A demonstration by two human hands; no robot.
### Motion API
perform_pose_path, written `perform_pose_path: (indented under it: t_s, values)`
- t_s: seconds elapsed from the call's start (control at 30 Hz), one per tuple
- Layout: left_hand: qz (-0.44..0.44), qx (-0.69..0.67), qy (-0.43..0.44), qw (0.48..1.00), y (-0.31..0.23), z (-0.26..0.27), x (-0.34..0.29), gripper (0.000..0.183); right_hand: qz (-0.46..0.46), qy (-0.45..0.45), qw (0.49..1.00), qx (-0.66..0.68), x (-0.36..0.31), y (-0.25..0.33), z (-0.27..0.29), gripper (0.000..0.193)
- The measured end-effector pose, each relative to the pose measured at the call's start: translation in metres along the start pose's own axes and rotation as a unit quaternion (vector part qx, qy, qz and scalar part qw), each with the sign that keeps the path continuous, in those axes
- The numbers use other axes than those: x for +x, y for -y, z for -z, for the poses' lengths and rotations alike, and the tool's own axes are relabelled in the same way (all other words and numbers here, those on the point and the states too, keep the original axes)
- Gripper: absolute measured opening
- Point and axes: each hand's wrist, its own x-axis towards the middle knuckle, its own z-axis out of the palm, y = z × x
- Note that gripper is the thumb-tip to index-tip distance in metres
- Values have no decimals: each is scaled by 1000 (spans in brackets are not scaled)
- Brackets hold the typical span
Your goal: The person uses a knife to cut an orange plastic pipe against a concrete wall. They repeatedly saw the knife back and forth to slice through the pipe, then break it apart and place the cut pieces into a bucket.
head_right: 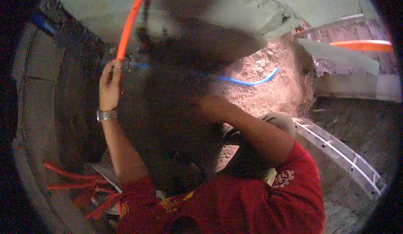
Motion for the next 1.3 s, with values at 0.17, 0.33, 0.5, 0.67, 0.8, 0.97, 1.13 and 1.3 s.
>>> perform_pose_path:
  t_s: [0.17, 0.33, 0.5, 0.67, 0.8, 0.97, 1.13, 1.3]
  values:
    - [-43, 60, -32, 997, 14, -12, -9, 28, -41, 18, 999, -13, -15, 14, 6, 42]
    - [-78, 74, -39, 993, 6, -24, -31, 24, 67, -22, 997, -45, 13, -26, -48, 39]
    - [-24, 161, 2, 987, -21, -18, -39, 37, 64, -121, 989, -51, 57, -33, -51, 41]
    - [3, 213, -27, 977, -15, -10, -57, 36, 83, 31, 991, -103, 97, -51, -27, 35]
    - [29, 233, -56, 970, -27, 1, -92, 36, 168, -73, 983, 25, 102, 1, -3, 22]
    - [10, 329, -22, 944, -43, -18, -79, 37, 211, -107, 970, 45, 113, 20, 32, 23]
    - [19, 422, 1, 906, -105, -14, -75, 35, 226, -163, 948, 151, 126, 44, 39, 16]
    - [-22, 491, 12, 871, -89, 37, -68, 39, 265, -159, 934, 181, 129, 58, 32, 21]
